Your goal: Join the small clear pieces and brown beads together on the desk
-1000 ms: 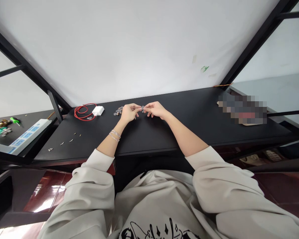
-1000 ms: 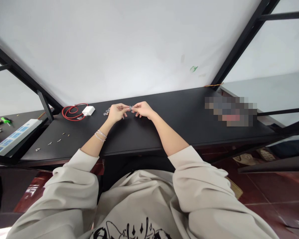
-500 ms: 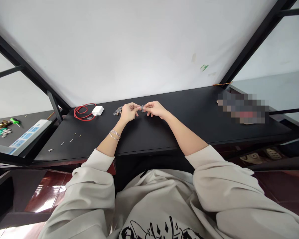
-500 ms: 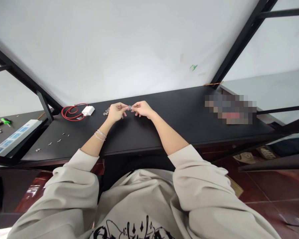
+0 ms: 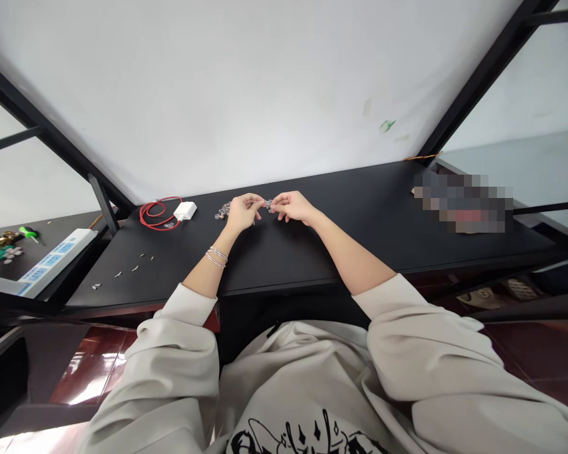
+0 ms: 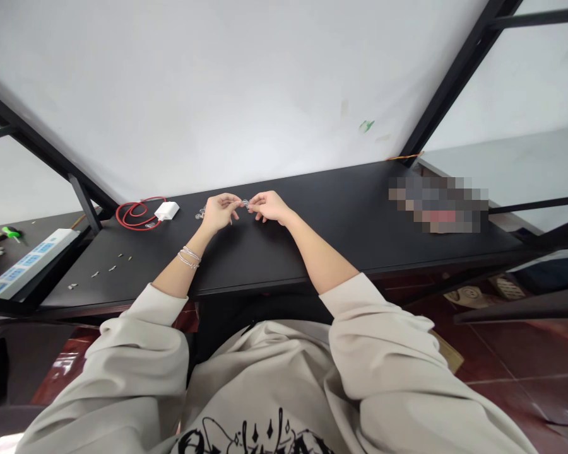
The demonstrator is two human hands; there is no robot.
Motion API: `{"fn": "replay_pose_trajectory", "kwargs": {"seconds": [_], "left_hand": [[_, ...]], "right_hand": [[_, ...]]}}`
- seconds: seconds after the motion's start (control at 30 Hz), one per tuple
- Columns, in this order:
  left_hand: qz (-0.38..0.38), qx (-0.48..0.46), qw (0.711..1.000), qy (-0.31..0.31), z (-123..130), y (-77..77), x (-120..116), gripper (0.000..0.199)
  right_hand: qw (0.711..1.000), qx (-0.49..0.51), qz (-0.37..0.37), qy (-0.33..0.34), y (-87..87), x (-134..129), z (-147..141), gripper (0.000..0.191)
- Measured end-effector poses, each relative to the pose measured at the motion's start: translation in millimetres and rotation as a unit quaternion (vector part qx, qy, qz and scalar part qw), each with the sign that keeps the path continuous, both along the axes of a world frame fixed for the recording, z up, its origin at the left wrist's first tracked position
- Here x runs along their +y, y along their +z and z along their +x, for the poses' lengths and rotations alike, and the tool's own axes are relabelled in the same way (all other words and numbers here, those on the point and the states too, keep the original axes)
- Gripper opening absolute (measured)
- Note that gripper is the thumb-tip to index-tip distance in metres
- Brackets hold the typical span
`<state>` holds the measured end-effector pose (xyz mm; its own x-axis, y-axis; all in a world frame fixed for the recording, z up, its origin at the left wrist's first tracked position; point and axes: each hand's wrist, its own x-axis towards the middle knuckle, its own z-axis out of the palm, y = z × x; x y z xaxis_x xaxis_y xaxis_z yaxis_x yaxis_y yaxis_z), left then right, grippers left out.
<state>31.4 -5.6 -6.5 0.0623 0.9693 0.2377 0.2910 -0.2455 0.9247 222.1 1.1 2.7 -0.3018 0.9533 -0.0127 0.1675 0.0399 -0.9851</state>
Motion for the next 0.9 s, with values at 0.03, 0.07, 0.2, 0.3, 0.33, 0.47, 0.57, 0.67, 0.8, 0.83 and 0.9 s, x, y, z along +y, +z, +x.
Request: {"fn": "replay_pose_trajectory", "kwargs": {"seconds": [0.03, 0.07, 0.2, 0.3, 0.33, 0.47, 0.57, 0.67, 0.8, 0.83, 0.9], "left_hand": [[0.002, -0.002, 1.0, -0.002, -0.2, -0.3, 0.2, 0.014], [0.004, -0.004, 1.0, -0.005, -0.4, -0.7, 0.5, 0.014], [0.006, 0.005, 1.0, -0.017, -0.4, -3.6, 1.1, 0.016], [0.004, 0.02, 0.999, -0.032, 0.8, -4.8, 0.2, 0.018], [0.004, 0.024, 0.999, -0.035, 1.1, -4.9, -0.1, 0.018], [0.011, 0.033, 0.999, -0.031, 1.0, -4.9, -0.4, 0.018], [0.019, 0.036, 0.999, -0.03, 0.5, -5.1, -0.2, 0.018], [0.019, 0.036, 0.999, -0.027, 0.8, -4.7, -1.0, 0.019], [0.021, 0.041, 0.999, -0.024, 1.2, -3.9, -2.2, 0.023], [0.022, 0.042, 0.999, -0.024, 1.1, -3.9, -2.2, 0.024], [0.023, 0.043, 0.998, -0.027, 0.9, -4.2, -2.0, 0.025]], "right_hand": [[1.0, 0.0, 0.002, 0.001, -0.3, 0.2, -0.1, 0.022], [1.0, 0.001, 0.004, 0.003, -0.6, 0.3, -0.2, 0.022], [1.0, 0.011, 0.011, 0.014, -1.2, 0.2, -1.0, 0.018], [1.0, 0.02, 0.016, 0.017, -2.0, 0.4, -1.7, 0.013], [1.0, 0.021, 0.016, 0.017, -2.4, 0.6, -1.9, 0.013], [0.999, 0.021, 0.014, 0.02, -3.3, 1.2, -2.4, 0.015], [0.999, 0.021, 0.012, 0.021, -3.4, 1.4, -2.7, 0.015], [1.0, 0.019, 0.012, 0.021, -3.9, 1.9, -2.8, 0.016], [0.999, 0.017, 0.016, 0.022, -4.6, 2.4, -2.7, 0.019], [0.999, 0.017, 0.016, 0.022, -4.5, 2.2, -2.7, 0.019], [1.0, 0.016, 0.015, 0.023, -3.9, 1.4, -2.9, 0.019]]}}
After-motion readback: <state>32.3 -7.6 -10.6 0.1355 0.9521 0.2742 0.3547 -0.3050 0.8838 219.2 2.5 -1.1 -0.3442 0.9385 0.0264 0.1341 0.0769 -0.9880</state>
